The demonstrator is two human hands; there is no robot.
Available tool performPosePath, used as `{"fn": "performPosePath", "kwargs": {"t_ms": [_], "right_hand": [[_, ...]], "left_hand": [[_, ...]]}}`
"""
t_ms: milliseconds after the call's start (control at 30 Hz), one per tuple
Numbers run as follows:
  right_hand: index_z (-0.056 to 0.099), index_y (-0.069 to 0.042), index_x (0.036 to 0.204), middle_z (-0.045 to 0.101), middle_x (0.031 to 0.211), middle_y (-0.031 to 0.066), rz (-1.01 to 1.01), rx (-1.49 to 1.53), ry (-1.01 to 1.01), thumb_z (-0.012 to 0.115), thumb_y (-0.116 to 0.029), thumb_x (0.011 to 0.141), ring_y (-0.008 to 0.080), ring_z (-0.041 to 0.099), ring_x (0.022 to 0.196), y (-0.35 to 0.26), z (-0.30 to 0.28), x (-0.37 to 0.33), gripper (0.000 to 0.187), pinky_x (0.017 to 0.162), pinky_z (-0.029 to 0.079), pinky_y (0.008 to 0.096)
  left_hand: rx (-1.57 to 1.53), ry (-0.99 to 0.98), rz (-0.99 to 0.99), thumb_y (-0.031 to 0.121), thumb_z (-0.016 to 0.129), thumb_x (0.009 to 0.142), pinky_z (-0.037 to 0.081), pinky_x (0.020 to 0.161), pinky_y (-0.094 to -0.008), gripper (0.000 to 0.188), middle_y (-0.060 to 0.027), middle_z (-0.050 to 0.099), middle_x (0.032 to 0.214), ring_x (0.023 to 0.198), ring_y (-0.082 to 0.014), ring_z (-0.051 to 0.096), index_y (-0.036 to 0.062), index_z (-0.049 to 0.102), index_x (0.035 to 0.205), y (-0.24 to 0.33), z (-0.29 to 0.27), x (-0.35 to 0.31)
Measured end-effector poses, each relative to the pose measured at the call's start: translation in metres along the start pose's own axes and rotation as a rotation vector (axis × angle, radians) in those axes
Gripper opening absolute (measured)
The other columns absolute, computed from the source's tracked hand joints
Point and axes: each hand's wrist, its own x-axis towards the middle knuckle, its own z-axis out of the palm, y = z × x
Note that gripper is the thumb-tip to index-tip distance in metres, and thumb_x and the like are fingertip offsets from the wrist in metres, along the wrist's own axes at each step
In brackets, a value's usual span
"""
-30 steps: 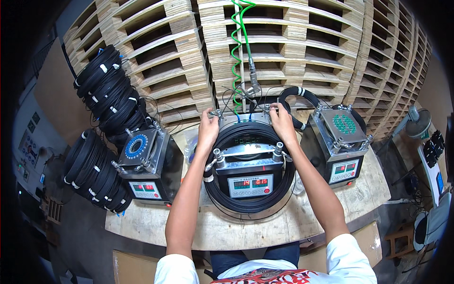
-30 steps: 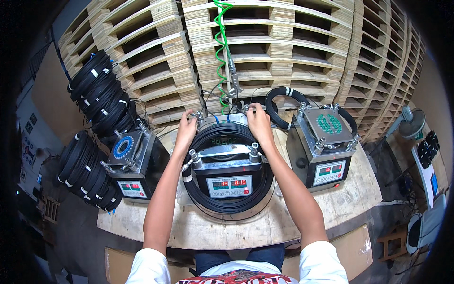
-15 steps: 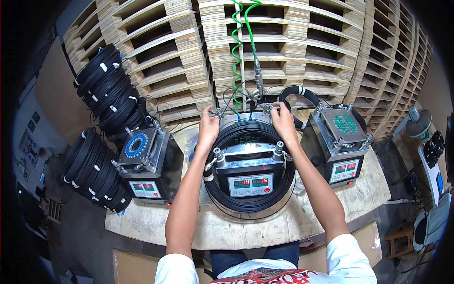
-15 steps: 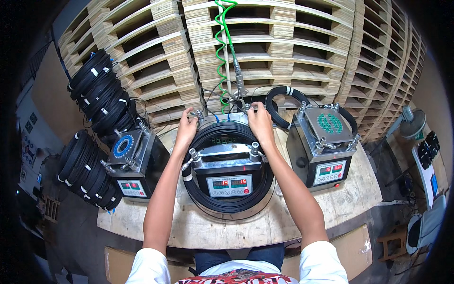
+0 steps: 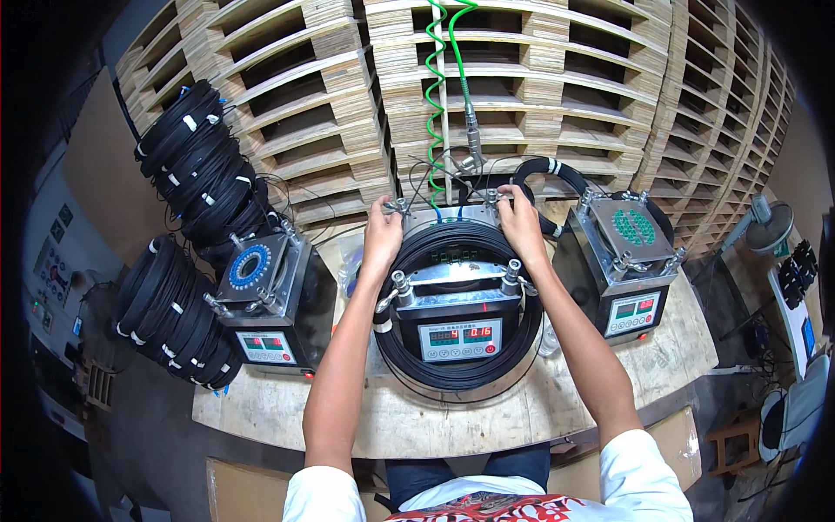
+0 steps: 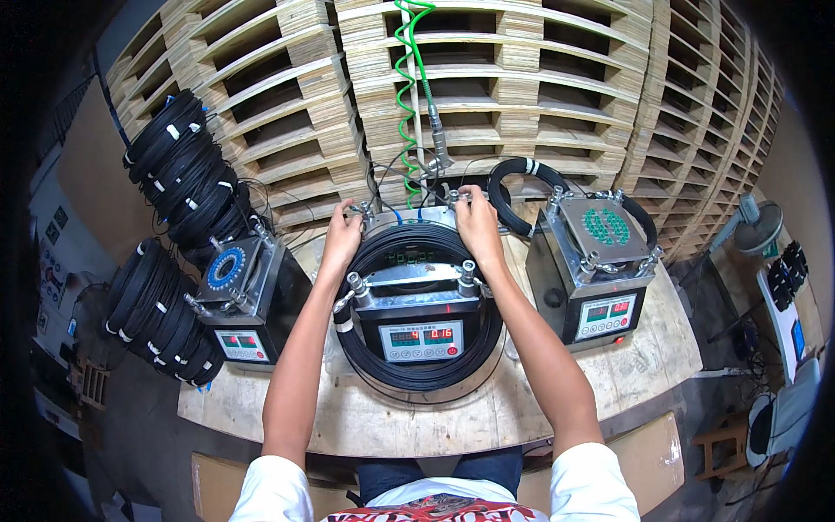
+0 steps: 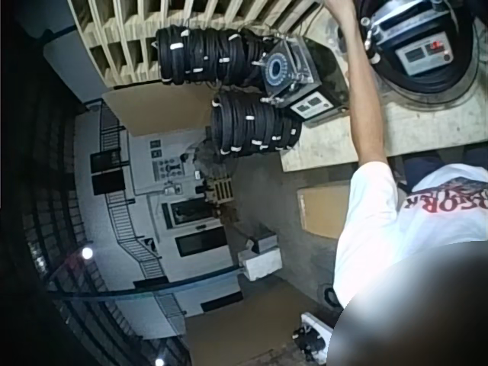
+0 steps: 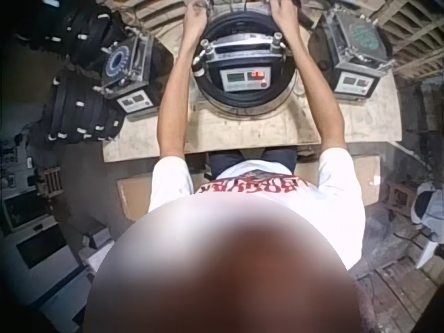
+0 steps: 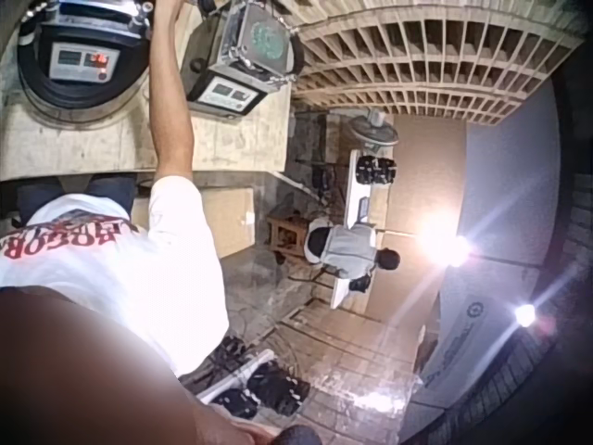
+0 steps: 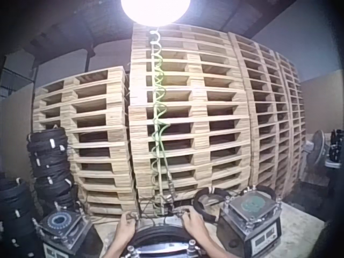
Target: Operating an industrial machine to press or secure components onto a thick black cable coil.
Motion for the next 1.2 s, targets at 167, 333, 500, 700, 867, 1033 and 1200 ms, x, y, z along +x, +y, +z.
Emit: {"fn": "performPosePath", "kwargs": {"t_ms": [167, 333, 500, 700, 867, 1033, 1200], "right_hand": [[0.061, 0.001, 0.119, 0.07, 0.097, 0.0241, 0.063, -0.037, -0.01, 0.052, -0.02, 0.096, 0.0358, 0.069, 0.088, -0.004, -0.005, -0.002, 0.032, 0.081, 0.052, 0.0411], [0.061, 0.001, 0.119, 0.07, 0.094, 0.0249, 0.131, -0.116, -0.023, 0.051, -0.02, 0.095, 0.0363, 0.069, 0.086, -0.002, -0.002, -0.002, 0.033, 0.08, 0.052, 0.0415], [0.06, 0.001, 0.12, 0.069, 0.091, 0.0229, 0.028, -0.014, -0.03, 0.048, -0.019, 0.098, 0.0322, 0.069, 0.082, 0.007, 0.002, 0.002, 0.032, 0.077, 0.052, 0.0405], [0.06, 0.0, 0.119, 0.069, 0.091, 0.0211, -0.037, 0.002, 0.028, 0.048, -0.02, 0.099, 0.0298, 0.068, 0.08, 0.012, 0.001, 0.001, 0.031, 0.076, 0.052, 0.0397], [0.061, -0.001, 0.119, 0.069, 0.1, 0.0251, 0.113, -0.051, -0.006, 0.05, -0.025, 0.097, 0.0383, 0.068, 0.094, -0.003, -0.006, -0.002, 0.034, 0.086, 0.051, 0.0442], [0.062, -0.003, 0.12, 0.069, 0.103, 0.0279, 0.218, -0.132, -0.025, 0.05, -0.03, 0.097, 0.0437, 0.066, 0.104, -0.016, -0.006, -0.005, 0.037, 0.093, 0.049, 0.0483], [0.06, 0.0, 0.121, 0.069, 0.089, 0.0211, 0.063, -0.022, -0.047, 0.047, -0.026, 0.102, 0.0309, 0.07, 0.082, 0.006, -0.001, 0.001, 0.035, 0.077, 0.053, 0.0405]], "left_hand": [[0.034, 0.007, 0.013, 0.014, 0.055, 0.095, 0.051, 0.077, -0.036, 0.048, -0.0143, 0.068, 0.088, 0.079, -0.023, 0.066, 0.0024, 0.047, 0.141, 0.005, 0.003, -0.003], [-0.014, -0.007, 0.022, 0.017, 0.054, 0.096, 0.051, 0.081, -0.0365, 0.051, -0.0171, 0.07, 0.096, 0.084, -0.025, 0.067, 0.0027, 0.044, 0.143, -0.002, 0.002, 0.0], [-0.028, -0.018, -0.01, 0.019, 0.053, 0.097, 0.051, 0.081, -0.0371, 0.05, -0.0174, 0.07, 0.095, 0.084, -0.0253, 0.067, 0.0032, 0.044, 0.143, -0.005, 0.003, 0.003], [0.05, 0.013, 0.018, 0.019, 0.054, 0.096, 0.051, 0.08, -0.0385, 0.051, -0.0171, 0.069, 0.094, 0.083, -0.0268, 0.067, 0.0034, 0.043, 0.143, 0.009, 0.003, -0.004], [0.059, 0.017, -0.005, 0.02, 0.054, 0.095, 0.051, 0.08, -0.0392, 0.053, -0.0166, 0.069, 0.091, 0.083, -0.0279, 0.067, 0.0031, 0.043, 0.144, 0.01, 0.001, -0.004], [-0.005, 0.009, 0.014, 0.019, 0.053, 0.096, 0.05, 0.077, -0.0374, 0.051, -0.0157, 0.068, 0.087, 0.08, -0.025, 0.066, 0.0026, 0.044, 0.144, 0.0, 0.0, 0.001], [-0.037, -0.017, -0.014, 0.019, 0.053, 0.097, 0.05, 0.074, -0.0363, 0.049, -0.0144, 0.068, 0.084, 0.076, -0.0227, 0.064, 0.0025, 0.045, 0.142, 0.0, 0.003, 0.001]]}}
